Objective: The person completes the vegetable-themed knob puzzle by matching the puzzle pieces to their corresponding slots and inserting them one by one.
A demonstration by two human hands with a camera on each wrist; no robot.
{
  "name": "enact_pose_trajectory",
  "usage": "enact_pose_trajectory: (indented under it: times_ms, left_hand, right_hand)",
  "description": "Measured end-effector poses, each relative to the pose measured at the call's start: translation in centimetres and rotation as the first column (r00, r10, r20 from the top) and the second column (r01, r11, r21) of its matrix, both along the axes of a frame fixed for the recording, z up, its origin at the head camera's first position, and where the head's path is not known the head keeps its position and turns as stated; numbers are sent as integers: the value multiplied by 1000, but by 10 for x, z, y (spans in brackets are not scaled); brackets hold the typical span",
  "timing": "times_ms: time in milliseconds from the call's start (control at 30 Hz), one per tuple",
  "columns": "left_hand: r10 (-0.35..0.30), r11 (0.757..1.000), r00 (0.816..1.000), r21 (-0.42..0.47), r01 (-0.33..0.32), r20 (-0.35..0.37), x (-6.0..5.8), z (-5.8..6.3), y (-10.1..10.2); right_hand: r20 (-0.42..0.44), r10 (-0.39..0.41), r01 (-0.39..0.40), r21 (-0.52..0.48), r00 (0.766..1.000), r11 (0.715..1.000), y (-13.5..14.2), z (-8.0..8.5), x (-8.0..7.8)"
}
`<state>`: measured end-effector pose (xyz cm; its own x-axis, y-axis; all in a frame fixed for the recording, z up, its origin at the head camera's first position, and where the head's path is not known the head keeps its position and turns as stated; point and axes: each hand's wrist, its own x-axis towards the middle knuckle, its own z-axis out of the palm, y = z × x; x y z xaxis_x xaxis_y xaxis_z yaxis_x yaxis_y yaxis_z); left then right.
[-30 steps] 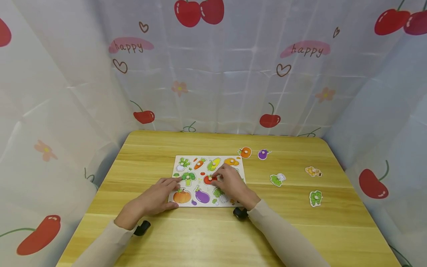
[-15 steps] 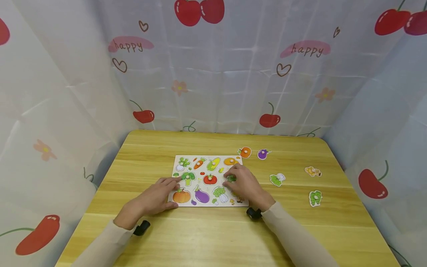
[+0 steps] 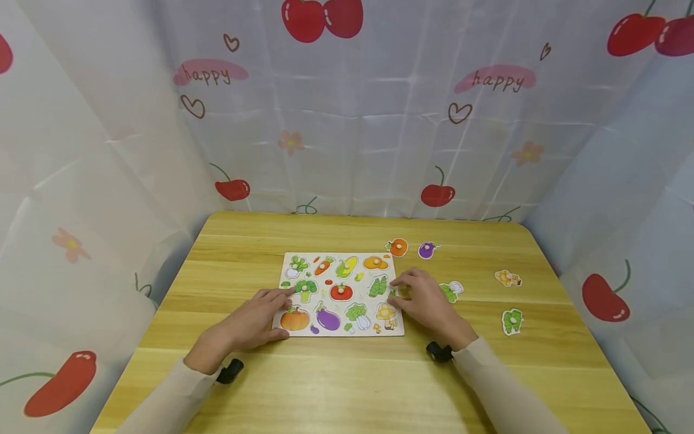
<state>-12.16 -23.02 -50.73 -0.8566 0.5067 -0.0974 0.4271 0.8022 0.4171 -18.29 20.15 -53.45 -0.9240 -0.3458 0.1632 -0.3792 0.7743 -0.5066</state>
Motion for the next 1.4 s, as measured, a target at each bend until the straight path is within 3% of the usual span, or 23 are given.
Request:
enact_pose_trajectory:
  times_ms: [333, 667, 967, 1167, 1400]
  left_hand:
    - [-3, 1000, 1000, 0, 3, 5, -1, 0, 4]
    - [-2, 1000, 1000, 1, 2, -4, -1, -2, 2]
    - [8, 1000, 1000, 1, -8, -6, -2, -3, 0]
    - [10, 1000, 1000, -1, -10, -2, -2, -3, 0]
    - [4, 1000, 1000, -5, -4, -12, -3, -3, 0]
  right_hand:
    - [-28, -104, 105, 27, 994, 994, 60, 3, 14]
    - [-123, -169, 171, 3, 978, 985, 148, 6, 37]
    - [-83, -150, 151, 13, 985, 988, 232, 1, 59]
    - [-3, -97, 97, -23, 995, 995, 248, -2, 65]
    - [-147, -142, 159, 106, 979, 982, 233, -5, 52]
